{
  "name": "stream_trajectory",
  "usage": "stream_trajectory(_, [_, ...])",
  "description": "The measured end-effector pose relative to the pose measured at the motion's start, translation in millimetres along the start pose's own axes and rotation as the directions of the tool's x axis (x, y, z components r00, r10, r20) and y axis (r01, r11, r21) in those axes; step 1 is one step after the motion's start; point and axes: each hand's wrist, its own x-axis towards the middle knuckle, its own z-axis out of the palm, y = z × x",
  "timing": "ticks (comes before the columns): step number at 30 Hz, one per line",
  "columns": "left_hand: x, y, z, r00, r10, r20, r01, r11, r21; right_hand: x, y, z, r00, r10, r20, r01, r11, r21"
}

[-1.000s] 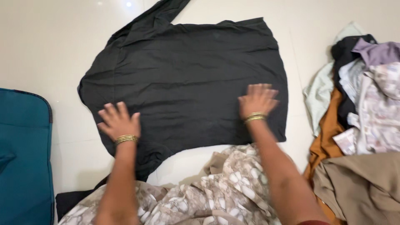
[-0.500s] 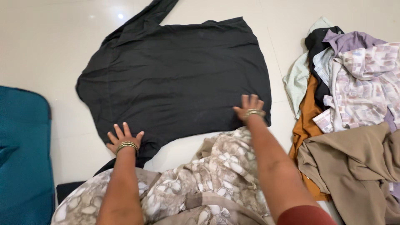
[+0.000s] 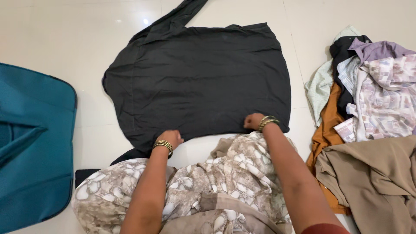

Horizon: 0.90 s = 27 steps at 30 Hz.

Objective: The person buttons a black long-sleeved shirt and folds it by hand while sitting on the floor.

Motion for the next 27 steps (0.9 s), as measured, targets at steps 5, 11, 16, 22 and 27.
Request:
stream_trajectory(5, [-25.4, -24.6, -23.2, 0.915, -0.377, 0.143, 0.378, 0.926, 0.016, -33.3, 26.5, -31.5, 0.846, 0.527, 0.077, -0.523, 0.850, -0.072])
stream_trajectory(11, [-38.2, -13.0, -40.5, 0.913, -0.402, -0.068, 0.403, 0.915, 0.004, -50.0, -0.1, -51.7, 0.705, 0.617, -0.349, -0.647, 0.761, 0.039])
stream_trajectory(16, [-26.7, -23.4, -34.8, 0.868, -0.484, -0.113, 0.474, 0.874, -0.107, -37.9, -5.4, -46.4, 0.761, 0.616, -0.204, -0.601, 0.788, 0.137])
stream_trajectory(22, [7.2, -65.8, -24.6, 0.800, -0.527, -0.287, 0.537, 0.842, -0.049, -27.6, -6.5, -38.5, 0.784, 0.564, -0.260, -0.557, 0.824, 0.107])
stream_trajectory(27, [6.9, -70.0, -23.3, 0.821, -0.554, -0.137, 0.553, 0.832, -0.048, -8.7, -0.8, -32.1, 0.786, 0.610, -0.101, -0.603, 0.793, 0.088])
